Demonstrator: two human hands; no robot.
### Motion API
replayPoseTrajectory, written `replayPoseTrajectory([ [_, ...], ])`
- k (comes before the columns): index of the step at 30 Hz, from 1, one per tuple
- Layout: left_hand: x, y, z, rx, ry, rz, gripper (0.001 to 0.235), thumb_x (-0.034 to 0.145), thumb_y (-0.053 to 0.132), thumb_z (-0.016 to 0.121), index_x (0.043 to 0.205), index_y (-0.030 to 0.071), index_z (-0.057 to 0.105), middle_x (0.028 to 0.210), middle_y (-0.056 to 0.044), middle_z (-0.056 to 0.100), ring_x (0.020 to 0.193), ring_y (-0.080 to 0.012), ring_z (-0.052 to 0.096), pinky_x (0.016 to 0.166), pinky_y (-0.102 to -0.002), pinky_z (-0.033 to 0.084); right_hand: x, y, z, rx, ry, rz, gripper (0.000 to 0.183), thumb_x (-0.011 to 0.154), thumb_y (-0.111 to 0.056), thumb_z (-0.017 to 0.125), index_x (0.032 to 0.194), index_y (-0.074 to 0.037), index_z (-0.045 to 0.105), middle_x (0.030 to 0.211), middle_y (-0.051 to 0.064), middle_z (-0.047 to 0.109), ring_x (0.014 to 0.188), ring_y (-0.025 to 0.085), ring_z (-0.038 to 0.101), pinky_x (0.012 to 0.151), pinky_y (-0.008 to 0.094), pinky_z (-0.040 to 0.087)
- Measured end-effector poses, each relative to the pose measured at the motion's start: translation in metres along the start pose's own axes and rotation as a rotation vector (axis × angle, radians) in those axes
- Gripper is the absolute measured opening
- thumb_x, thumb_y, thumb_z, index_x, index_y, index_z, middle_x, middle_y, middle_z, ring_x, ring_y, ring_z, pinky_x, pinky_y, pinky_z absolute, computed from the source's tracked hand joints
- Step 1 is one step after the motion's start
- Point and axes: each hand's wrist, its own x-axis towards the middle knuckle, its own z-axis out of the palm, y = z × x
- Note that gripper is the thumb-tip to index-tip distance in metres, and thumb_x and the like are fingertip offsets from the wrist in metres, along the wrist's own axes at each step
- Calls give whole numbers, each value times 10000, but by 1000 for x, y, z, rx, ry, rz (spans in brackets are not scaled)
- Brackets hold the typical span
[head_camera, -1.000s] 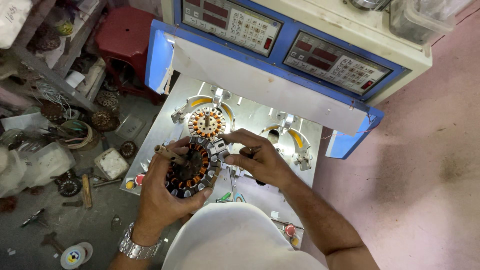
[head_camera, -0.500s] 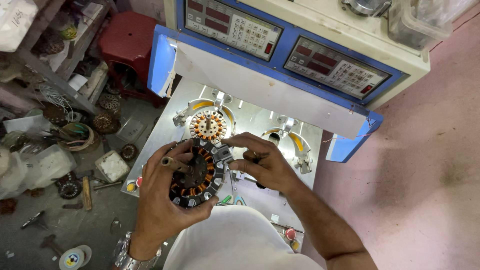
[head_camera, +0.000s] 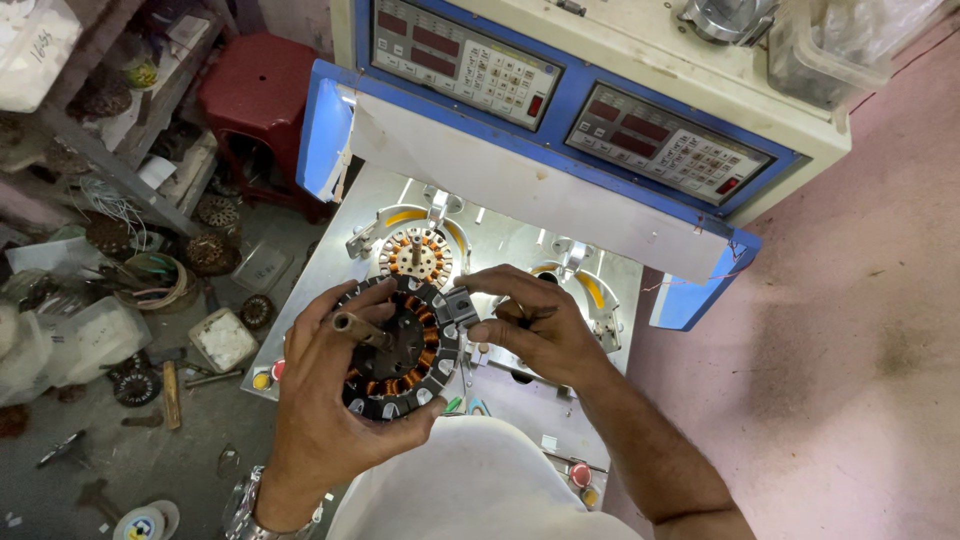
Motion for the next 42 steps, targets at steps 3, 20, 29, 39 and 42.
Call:
replayPoseTrajectory([
  [3, 5, 0, 0, -58, 19, -18, 777, 522, 284, 939, 1177, 34, 603, 1349, -130, 646, 1331, -350, 536, 1063, -470, 489, 4, -9, -1, -39, 1, -43, 475, 901, -53, 794, 1360, -43, 676, 1184, 75, 698, 600, 21, 442, 518, 211, 386],
  [20, 35, -19, -9, -608, 10, -308, 787, 700, 211, 880, 1383, -32, 574, 1321, -162, 691, 1196, -220, 689, 1077, -353, 530, 67, -57, -13, -98, -113, -19, 459, 903, -148, 766, 1335, -25, 675, 1149, 61, 681, 920, 97, 675, 722, 227, 557],
  [29, 40, -16, -10, -628, 3, -335, 724, 702, 134, 829, 1361, -29, 578, 1316, -159, 684, 1185, -216, 686, 1075, -355, 529, 73, -59, -11, -127, -114, -5, 471, 889, -186, 766, 1323, -31, 668, 1187, 67, 687, 1086, 161, 702, 920, 295, 614],
  [39, 38, -20, -12, -613, 1, -339, 729, 701, 139, 834, 1362, -28, 578, 1320, -166, 684, 1189, -220, 689, 1081, -356, 525, 71, -62, -8, -162, -109, 17, 494, 875, -195, 770, 1331, -39, 665, 1189, 76, 695, 1094, 166, 702, 918, 287, 613],
  [42, 37, -20, -12, -632, 4, -341, 728, 705, 144, 836, 1362, -29, 573, 1329, -165, 678, 1195, -220, 686, 1083, -358, 525, 72, -64, -7, -170, -107, 22, 493, 871, -196, 768, 1328, -40, 664, 1191, 74, 695, 1084, 166, 710, 914, 281, 623],
])
